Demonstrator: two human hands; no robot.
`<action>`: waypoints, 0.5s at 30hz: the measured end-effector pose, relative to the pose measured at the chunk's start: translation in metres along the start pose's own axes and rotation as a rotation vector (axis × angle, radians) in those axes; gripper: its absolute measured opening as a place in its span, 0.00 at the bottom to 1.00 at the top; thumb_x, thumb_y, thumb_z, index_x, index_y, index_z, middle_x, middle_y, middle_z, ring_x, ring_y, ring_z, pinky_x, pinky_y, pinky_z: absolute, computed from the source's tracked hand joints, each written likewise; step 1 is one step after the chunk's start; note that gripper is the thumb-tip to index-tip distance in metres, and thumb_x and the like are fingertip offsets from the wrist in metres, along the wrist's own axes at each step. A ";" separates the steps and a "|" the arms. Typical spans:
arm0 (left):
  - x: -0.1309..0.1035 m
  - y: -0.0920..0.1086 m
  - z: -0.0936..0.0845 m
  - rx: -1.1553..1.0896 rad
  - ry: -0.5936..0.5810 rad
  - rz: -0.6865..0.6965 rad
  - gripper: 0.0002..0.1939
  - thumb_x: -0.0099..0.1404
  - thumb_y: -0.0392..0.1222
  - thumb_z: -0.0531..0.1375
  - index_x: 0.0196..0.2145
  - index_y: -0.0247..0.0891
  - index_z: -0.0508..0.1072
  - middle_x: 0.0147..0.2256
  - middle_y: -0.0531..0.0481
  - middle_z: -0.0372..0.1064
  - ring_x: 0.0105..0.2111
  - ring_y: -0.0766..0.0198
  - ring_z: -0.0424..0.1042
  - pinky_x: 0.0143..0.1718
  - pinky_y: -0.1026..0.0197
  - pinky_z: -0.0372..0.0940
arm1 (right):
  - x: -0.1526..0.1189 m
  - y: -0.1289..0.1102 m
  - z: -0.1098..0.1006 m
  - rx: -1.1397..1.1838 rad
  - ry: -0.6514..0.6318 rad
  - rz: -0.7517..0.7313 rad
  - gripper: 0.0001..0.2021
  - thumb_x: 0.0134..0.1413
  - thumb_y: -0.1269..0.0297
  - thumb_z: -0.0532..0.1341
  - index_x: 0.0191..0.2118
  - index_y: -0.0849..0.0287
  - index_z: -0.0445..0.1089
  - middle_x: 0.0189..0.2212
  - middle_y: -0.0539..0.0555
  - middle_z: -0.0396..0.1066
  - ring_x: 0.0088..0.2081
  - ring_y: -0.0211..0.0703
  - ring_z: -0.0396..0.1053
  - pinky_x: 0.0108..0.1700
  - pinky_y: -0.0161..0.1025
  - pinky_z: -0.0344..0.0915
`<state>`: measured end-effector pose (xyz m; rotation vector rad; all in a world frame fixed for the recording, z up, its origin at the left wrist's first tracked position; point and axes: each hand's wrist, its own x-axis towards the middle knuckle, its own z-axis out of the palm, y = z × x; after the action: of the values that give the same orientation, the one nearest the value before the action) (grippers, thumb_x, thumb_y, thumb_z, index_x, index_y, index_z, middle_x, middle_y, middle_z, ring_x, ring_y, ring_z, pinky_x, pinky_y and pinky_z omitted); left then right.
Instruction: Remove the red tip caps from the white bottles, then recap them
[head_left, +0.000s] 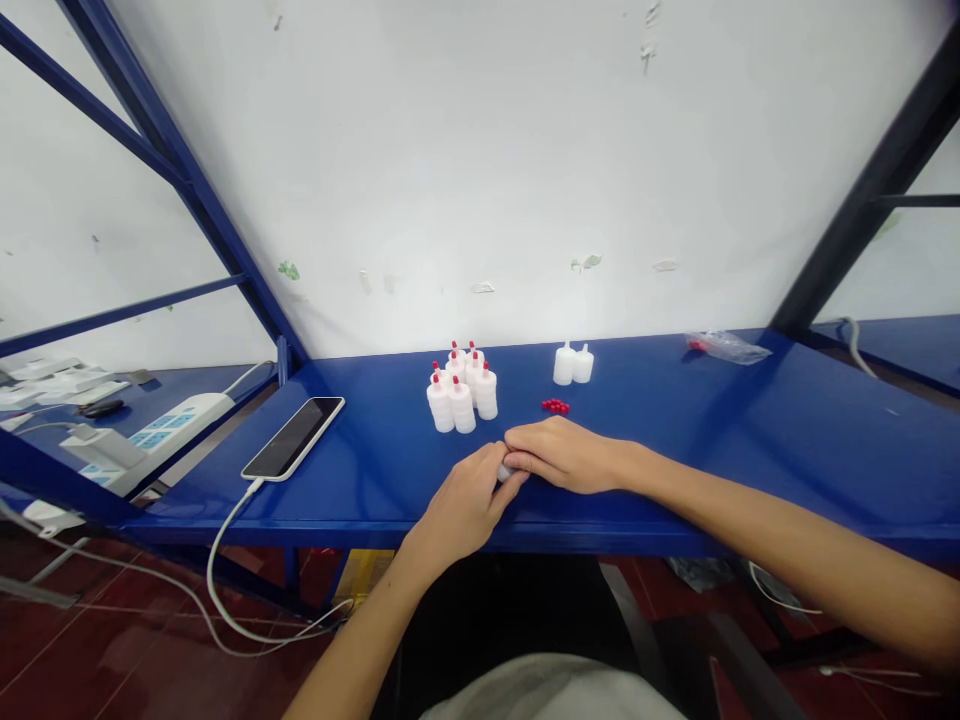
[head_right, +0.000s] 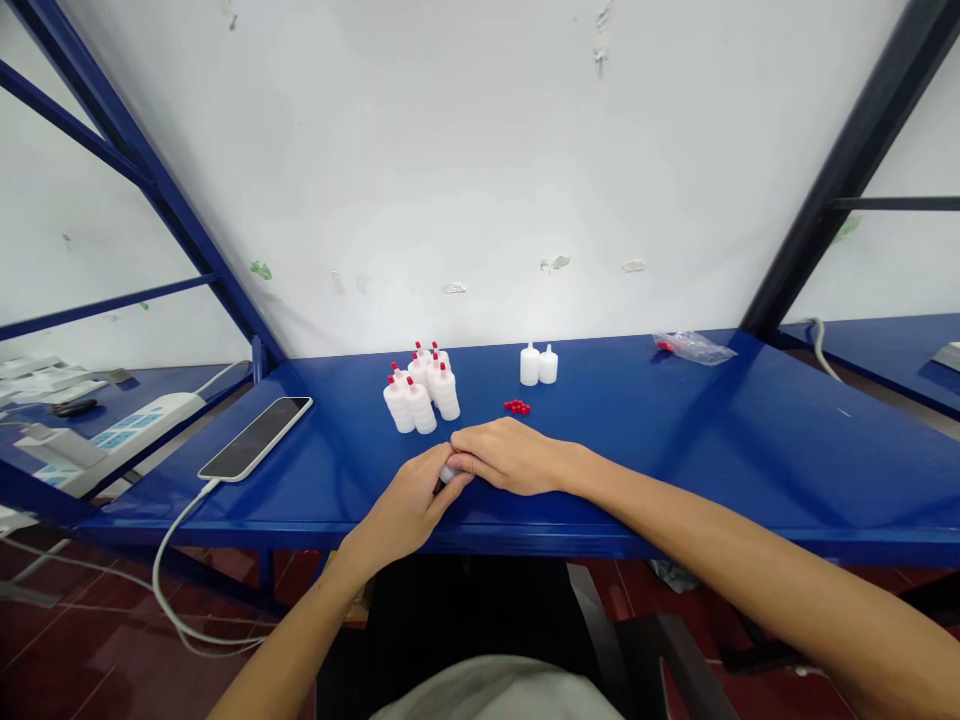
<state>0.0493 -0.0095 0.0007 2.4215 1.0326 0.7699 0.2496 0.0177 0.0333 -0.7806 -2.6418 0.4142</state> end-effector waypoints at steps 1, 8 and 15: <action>0.000 0.000 0.000 0.009 0.005 0.010 0.10 0.74 0.46 0.49 0.38 0.39 0.65 0.37 0.51 0.67 0.36 0.63 0.66 0.39 0.60 0.61 | 0.001 0.000 0.000 0.034 -0.002 -0.003 0.18 0.71 0.56 0.44 0.30 0.58 0.59 0.27 0.50 0.64 0.27 0.38 0.58 0.33 0.37 0.55; -0.001 0.003 -0.003 0.089 0.013 0.007 0.09 0.75 0.44 0.48 0.44 0.40 0.65 0.40 0.50 0.68 0.37 0.62 0.67 0.40 0.60 0.61 | -0.008 0.028 -0.015 0.094 0.086 0.151 0.19 0.70 0.54 0.43 0.28 0.56 0.55 0.25 0.49 0.62 0.28 0.40 0.59 0.35 0.38 0.57; 0.000 0.003 -0.003 0.124 -0.043 -0.003 0.10 0.73 0.47 0.51 0.44 0.40 0.67 0.38 0.51 0.70 0.37 0.62 0.69 0.39 0.61 0.61 | -0.030 0.080 -0.045 -0.115 0.074 0.477 0.11 0.63 0.55 0.52 0.34 0.56 0.63 0.30 0.53 0.71 0.29 0.44 0.66 0.33 0.39 0.58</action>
<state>0.0493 -0.0116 0.0045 2.5284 1.0970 0.6677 0.3293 0.0732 0.0364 -1.4406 -2.4105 0.3448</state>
